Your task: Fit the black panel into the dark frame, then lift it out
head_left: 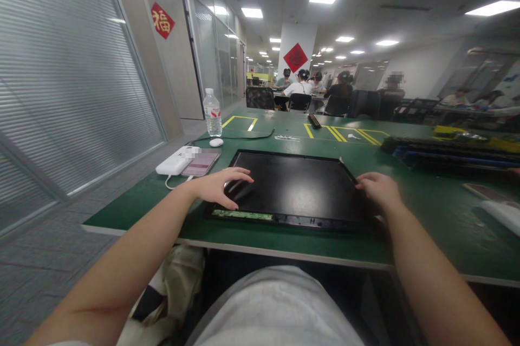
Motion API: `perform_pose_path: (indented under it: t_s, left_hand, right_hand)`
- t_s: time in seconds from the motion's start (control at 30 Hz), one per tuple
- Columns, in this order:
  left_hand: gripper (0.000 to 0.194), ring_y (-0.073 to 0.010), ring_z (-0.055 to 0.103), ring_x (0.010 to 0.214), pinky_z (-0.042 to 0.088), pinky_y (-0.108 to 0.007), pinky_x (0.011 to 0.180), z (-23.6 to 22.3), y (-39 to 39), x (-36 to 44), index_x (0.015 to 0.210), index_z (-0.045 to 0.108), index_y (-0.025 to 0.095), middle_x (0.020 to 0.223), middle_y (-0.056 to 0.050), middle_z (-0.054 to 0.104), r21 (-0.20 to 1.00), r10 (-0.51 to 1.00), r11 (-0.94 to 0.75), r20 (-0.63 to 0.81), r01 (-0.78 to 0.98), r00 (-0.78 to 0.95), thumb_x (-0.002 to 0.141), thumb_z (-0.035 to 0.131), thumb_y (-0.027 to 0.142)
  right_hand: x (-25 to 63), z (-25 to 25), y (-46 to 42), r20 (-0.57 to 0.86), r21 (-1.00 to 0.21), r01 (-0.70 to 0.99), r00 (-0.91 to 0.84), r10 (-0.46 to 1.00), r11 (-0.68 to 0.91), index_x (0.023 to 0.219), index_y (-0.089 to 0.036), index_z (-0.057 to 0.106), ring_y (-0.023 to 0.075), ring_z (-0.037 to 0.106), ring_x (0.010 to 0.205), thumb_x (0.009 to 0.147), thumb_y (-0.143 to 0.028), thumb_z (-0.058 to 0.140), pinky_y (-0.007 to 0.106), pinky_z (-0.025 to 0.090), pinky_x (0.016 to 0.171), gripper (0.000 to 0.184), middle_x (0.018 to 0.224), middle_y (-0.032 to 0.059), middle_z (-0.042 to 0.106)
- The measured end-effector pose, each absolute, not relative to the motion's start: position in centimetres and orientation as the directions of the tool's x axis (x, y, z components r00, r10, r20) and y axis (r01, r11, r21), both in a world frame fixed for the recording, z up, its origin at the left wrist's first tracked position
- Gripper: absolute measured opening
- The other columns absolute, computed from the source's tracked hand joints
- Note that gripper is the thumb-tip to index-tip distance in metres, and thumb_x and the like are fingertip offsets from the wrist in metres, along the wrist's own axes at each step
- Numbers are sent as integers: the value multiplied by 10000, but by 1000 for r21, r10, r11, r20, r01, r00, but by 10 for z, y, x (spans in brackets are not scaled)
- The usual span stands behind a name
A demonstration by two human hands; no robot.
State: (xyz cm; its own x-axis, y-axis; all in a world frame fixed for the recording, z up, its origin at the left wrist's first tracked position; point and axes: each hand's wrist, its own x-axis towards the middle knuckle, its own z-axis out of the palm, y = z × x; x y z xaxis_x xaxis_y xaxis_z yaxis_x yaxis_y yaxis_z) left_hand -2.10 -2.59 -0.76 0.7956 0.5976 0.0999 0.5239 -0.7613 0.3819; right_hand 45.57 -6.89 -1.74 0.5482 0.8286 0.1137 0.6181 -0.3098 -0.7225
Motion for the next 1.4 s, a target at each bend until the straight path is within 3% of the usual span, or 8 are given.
perform_pose_path:
  t_s: [0.97,1.4]
  left_hand:
    - [653,-330,478,1383,361,-435,1161,-3,-35,-11,1288,627,246,1536,-109,471,418,557,-786,162,455,814,653,777,231]
    - [613,-310,476,1383,366,-436,1154,-6,-31,-13,1309,616,244,1507,-122,505,433,585,-756,109,492,803,747,768,436]
  right_hand:
    - [460,-20,-67,102,-721,615,549,829,-319,890,-172,739,142,591,523,670,-150,571,240,454,481,277,762,58,761]
    - [459,-20,-68,109,-720,621,542,833,-310,877,-181,735,152,608,551,712,-178,565,229,436,469,236,764,65,763]
